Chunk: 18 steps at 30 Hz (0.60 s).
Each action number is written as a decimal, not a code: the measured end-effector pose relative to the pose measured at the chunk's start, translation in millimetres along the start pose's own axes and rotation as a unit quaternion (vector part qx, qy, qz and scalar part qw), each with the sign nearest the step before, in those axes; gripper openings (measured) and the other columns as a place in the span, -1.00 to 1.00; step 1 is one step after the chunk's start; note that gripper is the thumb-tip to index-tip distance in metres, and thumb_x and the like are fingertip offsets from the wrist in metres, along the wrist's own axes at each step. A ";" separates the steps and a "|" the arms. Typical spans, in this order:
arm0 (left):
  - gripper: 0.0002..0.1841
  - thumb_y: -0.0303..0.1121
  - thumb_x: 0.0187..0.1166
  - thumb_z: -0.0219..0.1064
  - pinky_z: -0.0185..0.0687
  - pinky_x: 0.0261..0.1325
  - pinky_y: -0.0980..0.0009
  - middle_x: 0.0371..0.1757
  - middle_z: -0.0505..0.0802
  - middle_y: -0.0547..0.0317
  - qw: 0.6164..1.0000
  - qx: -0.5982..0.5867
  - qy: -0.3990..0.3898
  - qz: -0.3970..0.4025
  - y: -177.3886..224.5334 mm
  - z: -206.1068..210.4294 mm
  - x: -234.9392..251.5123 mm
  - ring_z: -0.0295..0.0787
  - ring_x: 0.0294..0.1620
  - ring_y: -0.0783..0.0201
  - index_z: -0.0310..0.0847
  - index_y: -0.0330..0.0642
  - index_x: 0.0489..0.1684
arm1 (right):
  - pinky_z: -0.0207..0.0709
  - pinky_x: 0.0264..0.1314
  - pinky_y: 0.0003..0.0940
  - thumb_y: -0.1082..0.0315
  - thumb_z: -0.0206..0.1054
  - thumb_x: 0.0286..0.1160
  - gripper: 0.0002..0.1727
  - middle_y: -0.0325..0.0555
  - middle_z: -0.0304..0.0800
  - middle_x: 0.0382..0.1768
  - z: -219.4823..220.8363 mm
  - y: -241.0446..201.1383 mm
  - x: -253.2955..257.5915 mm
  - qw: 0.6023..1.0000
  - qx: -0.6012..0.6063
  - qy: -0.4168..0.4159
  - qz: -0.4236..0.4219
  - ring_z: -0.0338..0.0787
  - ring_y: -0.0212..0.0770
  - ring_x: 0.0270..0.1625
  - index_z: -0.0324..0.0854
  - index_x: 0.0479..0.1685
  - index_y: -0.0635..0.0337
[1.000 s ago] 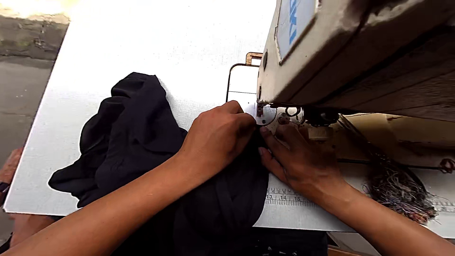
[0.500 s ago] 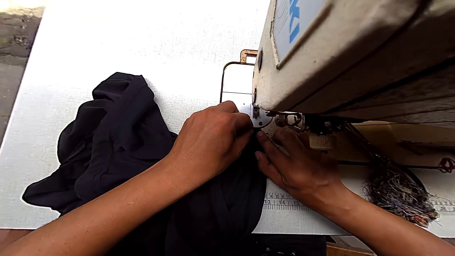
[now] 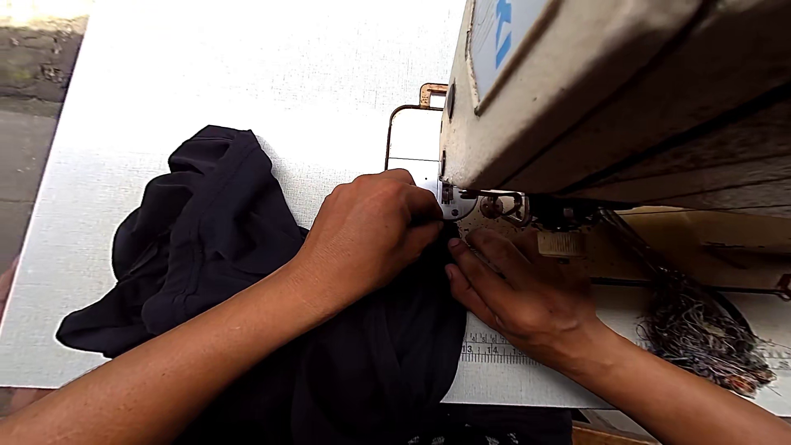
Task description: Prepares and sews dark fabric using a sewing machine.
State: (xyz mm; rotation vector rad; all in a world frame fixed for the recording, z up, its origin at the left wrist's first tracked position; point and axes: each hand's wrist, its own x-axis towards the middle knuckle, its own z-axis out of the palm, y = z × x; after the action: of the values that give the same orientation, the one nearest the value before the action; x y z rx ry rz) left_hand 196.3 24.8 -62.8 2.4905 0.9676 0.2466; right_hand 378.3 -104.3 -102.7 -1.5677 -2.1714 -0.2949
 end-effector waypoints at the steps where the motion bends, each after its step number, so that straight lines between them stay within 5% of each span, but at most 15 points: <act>1: -0.87 -0.12 0.47 0.41 0.45 -0.50 0.40 -0.42 0.74 0.50 1.000 0.000 0.000 0.002 -0.3 -0.1 -0.1 0.68 -0.43 0.48 0.91 0.26 -0.34 | 0.43 -0.23 -0.33 0.14 0.23 0.72 -0.67 -0.18 0.93 0.04 0.0 0.4 0.1 1.000 0.004 -0.002 -0.009 0.70 -0.13 -0.18 0.91 0.00 0.05; 3: -0.88 -0.12 0.47 0.41 0.47 -0.48 0.40 -0.39 0.76 0.50 1.000 -0.002 0.001 0.004 -1.2 0.2 -0.5 0.71 -0.40 0.49 0.91 0.27 -0.33 | 0.43 -0.16 -0.32 0.19 0.20 0.74 -0.66 -0.21 0.91 0.21 -0.7 1.2 1.0 0.999 0.015 -0.014 -0.027 0.69 -0.12 -0.12 0.89 0.04 0.12; 18: -0.80 -0.25 0.58 0.26 0.49 -0.42 0.38 -0.40 0.71 0.31 0.991 0.013 0.056 0.121 -8.2 9.1 -9.9 0.69 -0.37 0.31 0.85 0.08 -0.31 | 0.42 -0.19 -0.33 0.18 0.17 0.77 -0.65 -0.18 0.93 0.08 -2.1 0.2 0.9 0.999 0.005 -0.030 -0.040 0.70 -0.12 -0.15 0.88 -0.02 0.12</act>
State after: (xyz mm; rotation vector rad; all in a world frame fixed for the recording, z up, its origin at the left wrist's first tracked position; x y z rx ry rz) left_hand 187.1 20.3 -74.7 2.6415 0.7116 0.4581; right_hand 378.7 -104.4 -100.4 -1.5064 -2.2818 -0.2650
